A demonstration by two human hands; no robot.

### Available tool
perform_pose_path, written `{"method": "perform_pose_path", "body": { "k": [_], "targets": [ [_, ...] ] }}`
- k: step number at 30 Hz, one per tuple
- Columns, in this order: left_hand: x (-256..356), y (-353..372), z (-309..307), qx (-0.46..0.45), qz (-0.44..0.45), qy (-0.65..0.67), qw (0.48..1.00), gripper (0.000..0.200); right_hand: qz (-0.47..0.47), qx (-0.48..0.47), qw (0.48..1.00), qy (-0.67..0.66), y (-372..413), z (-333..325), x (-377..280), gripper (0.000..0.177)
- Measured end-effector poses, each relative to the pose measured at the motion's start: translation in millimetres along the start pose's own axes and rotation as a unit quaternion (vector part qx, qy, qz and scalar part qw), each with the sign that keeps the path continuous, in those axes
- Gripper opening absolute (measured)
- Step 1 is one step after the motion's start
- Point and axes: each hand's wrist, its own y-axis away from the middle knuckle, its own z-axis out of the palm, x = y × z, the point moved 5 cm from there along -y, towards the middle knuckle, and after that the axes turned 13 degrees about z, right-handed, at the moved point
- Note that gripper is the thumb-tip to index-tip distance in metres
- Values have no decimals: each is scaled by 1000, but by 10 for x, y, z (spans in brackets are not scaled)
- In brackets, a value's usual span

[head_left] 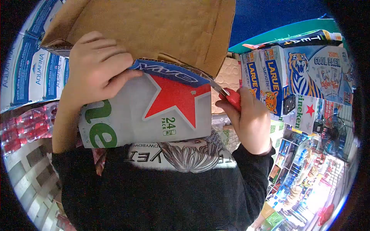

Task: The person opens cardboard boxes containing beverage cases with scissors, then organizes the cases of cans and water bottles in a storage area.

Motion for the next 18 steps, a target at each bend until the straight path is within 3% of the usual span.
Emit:
{"method": "perform_pose_path", "body": {
  "k": [5, 9, 11, 18],
  "targets": [
    [9, 50, 39, -45, -20, 7, 999, 30, -22, 1, 1000, -10, -72, -27, -64, 34],
    [-5, 53, 47, -38, -13, 6, 999, 29, -30, 13, 999, 14, -121, -56, -124, 34],
    [10, 3, 4, 16, 15, -21, 1000, 24, -26, 13, 999, 12, -141, -73, -129, 34],
    [-6, 5, 1, -11, -31, -30, 999, 23, -40, 18, 996, 72, -27, -90, -65, 35]
  ]
}}
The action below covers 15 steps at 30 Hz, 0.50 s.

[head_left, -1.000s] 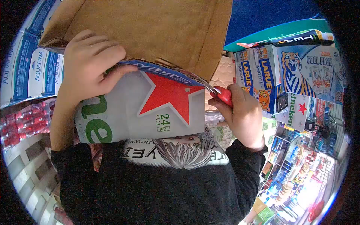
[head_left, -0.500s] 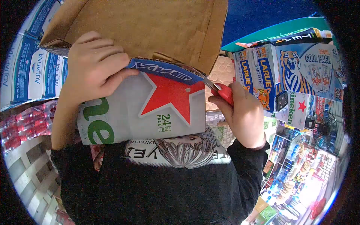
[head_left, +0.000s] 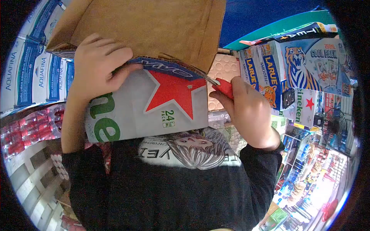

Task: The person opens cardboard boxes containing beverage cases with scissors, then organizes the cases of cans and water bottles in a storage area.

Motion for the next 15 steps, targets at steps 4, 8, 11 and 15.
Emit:
{"method": "perform_pose_path", "body": {
  "k": [4, 8, 11, 15],
  "targets": [
    [3, 13, -11, -13, -24, -10, 1000, 21, -2, 7, 1000, 17, -14, -5, 7, 35],
    [-1, 42, 12, -20, -34, -3, 999, 18, 4, -8, 1000, 21, 18, -7, 23, 34],
    [-18, 38, 44, -17, -8, 27, 999, 16, 37, -30, 998, 43, -25, -43, -1, 35],
    [20, 81, 44, 22, 24, 34, 999, 14, -2, -47, 999, 27, -161, -53, -60, 35]
  ]
}}
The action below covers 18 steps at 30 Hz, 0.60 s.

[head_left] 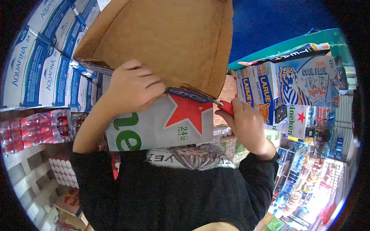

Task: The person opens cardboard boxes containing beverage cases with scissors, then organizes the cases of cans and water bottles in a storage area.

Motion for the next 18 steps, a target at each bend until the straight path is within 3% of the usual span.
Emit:
{"method": "perform_pose_path", "body": {
  "k": [3, 8, 18],
  "targets": [
    [2, -26, -3, -2, 25, -8, 1000, 14, -14, -6, 1000, -26, -25, 0, -37, 35],
    [-67, -26, -16, 5, -11, -16, 1000, 12, 23, -27, 999, -14, 47, 24, -26, 35],
    [-118, -30, 41, -6, 71, 19, 997, 12, 49, -70, 996, 6, 58, 21, 11, 34]
  ]
}}
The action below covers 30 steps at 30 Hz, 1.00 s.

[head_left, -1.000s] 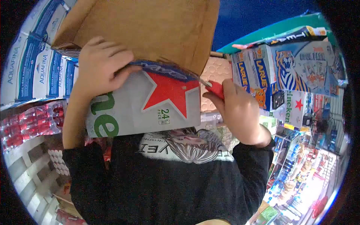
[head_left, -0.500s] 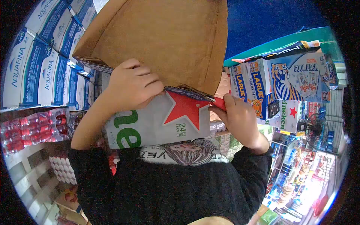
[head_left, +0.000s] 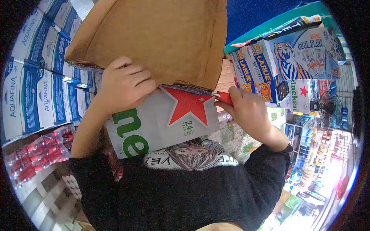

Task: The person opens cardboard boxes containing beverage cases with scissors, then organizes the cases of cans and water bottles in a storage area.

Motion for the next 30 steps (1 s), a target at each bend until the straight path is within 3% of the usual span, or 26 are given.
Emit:
{"method": "perform_pose_path", "body": {
  "k": [3, 6, 8, 15, 18, 20, 22, 24, 26, 28, 29, 30],
  "targets": [
    [40, 18, 8, 18, 9, -20, 1000, 12, -16, 3, 1000, -9, -57, 102, -10, 32],
    [89, 29, 37, -40, 31, -63, 997, 12, -57, -8, 996, 69, -87, 383, -84, 30],
    [42, 42, 23, -25, -17, -76, 997, 12, -46, 0, 999, 26, -133, 358, -57, 28],
    [86, 104, -11, -14, -7, -78, 997, 14, 0, 0, 1000, -13, -55, 399, 14, 29],
    [97, 140, -35, -44, -19, -70, 996, 17, 0, -5, 993, -116, 24, 365, 166, 30],
    [115, 196, -99, -66, -2, -75, 995, 18, -11, -142, 950, -278, 139, 315, 301, 27],
    [161, 346, -79, -115, 18, -101, 988, 18, -12, -173, 878, -446, 260, 238, 544, 23],
    [244, 384, -148, -92, 69, -73, 991, 19, 116, -131, 727, -664, 465, 463, 934, 19],
    [229, 470, -257, -114, 90, -51, 988, 20, 211, 102, 690, -685, 516, 552, 1191, 19],
    [197, 618, -400, -132, 112, -23, 985, 22, 255, 159, 596, -744, 383, 559, 1365, 19],
    [107, 765, -478, -170, 66, -49, 982, 23, 207, 194, 614, -737, 307, 583, 1512, 20],
    [-26, 895, -557, -206, 19, -74, 976, 24, 204, 212, 590, -752, 260, 651, 1645, 18]
  ]
}}
